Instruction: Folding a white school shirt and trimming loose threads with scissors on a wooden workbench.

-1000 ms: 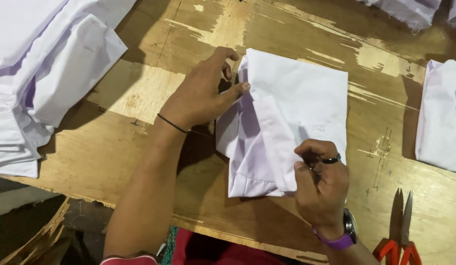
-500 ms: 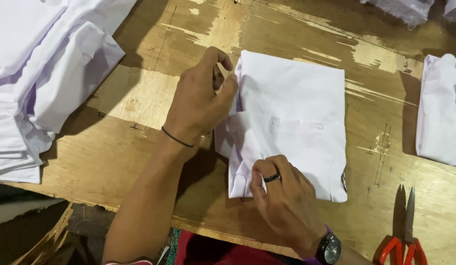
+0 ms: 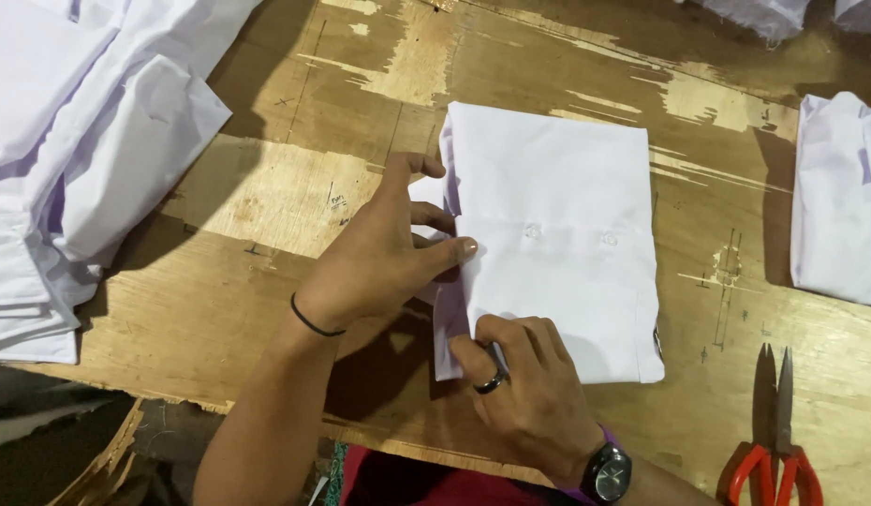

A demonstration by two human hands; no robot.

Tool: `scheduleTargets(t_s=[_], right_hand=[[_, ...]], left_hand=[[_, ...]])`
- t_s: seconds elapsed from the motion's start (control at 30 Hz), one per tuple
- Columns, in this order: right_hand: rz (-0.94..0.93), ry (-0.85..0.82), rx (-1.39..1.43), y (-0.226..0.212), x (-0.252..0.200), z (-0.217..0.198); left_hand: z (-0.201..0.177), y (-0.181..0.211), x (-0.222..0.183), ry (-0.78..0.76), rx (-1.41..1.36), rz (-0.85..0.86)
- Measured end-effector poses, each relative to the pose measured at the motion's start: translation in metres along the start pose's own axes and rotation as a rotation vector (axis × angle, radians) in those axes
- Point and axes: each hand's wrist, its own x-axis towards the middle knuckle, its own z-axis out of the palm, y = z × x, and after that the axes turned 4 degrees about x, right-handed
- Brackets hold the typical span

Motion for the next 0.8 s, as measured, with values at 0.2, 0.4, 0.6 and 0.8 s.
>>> scheduleTargets(t_s=[0.2, 0.4, 0.6, 0.8], right_hand=[[-0.086, -0.009, -0.13, -0.002, 0.007, 0.0], [-0.159, -0.059, -0.001, -0.005, 0.01, -0.001], [-0.237, -0.079, 0.156, -0.002, 0.015, -0.005], [-0.092, 0.031, 0.237, 0.028, 0.009, -0.007]], left_hand=[[0.006, -0.007, 0.012, -0.019, -0.134, 0.0], [0.013, -0.002, 0.013, -0.005, -0.076, -0.043], [0.019, -0.006, 0.012, 0.046, -0.012, -0.014], [0.025, -0.04, 0.027, 0.534, 0.399, 0.596]])
